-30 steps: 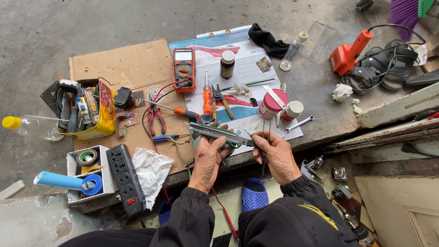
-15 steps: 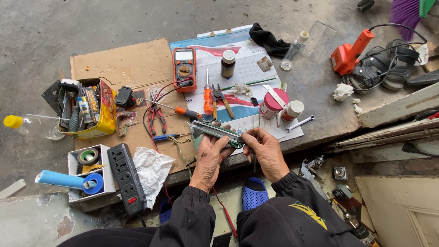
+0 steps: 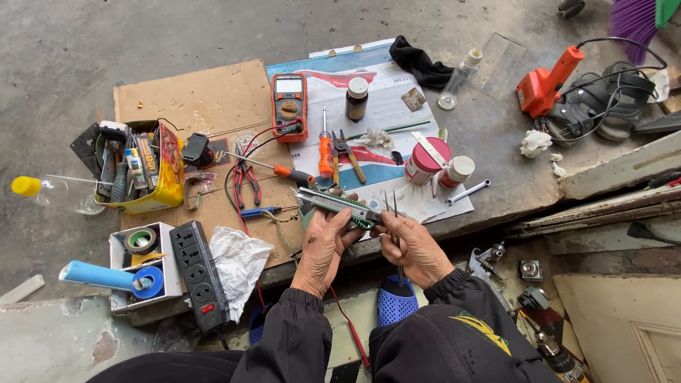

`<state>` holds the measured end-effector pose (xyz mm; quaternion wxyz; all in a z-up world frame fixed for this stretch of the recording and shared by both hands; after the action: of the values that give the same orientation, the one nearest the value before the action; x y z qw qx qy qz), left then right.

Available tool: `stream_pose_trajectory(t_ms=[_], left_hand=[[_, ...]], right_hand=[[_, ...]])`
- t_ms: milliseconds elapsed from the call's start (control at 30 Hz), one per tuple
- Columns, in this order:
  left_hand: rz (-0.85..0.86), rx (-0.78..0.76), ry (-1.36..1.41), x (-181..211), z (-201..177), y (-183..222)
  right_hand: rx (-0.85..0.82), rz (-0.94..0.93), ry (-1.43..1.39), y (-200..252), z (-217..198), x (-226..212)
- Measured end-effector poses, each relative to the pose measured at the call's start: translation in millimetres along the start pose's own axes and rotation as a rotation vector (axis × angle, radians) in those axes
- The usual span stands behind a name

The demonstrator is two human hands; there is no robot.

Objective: Refining and cleaning the exterior surface of a motor housing using a scraper and sandpaper at a repair bench.

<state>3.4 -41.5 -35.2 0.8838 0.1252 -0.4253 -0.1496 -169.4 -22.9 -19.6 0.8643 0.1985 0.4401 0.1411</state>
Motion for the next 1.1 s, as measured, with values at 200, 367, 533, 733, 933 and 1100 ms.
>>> stream_pose_trajectory(t_ms=[200,367,533,733,933,1100], left_hand=[[0.001,-0.044,-0.056,-2,-3,-1],[0.01,-0.073,-0.1,4,3,5],[0.037,-0.101,-0.141,2,1,4],[0.037,-0.128,-0.145,8,2,7],[0.032,-0.123,-0.159,9,4,9],[0.025,-0.106,-0.189,13,9,12]], right_hand=[[-0.041,0.071,-0.049,-4,1,3],[-0.078,0.101,-0.022,-11,0,9],[-0.096,0.098,0.047,-12,9,8],[-0.077,0.064,0.129,-14,13,8],[-0.065,0.041,0.159,-13,18,7],[-0.012,0.034,0.206,-10,22,4]])
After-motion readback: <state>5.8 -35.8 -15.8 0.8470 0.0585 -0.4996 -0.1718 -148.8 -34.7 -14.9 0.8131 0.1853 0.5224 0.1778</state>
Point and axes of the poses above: each hand's wrist, its own y-axis away from the middle knuckle, its own z-axis out of the palm, x = y × z, the point moved 4 cm from there along -y, towards the middle knuckle, and after that the axes turned 6 degrees about -y, right-handed, at the moved point
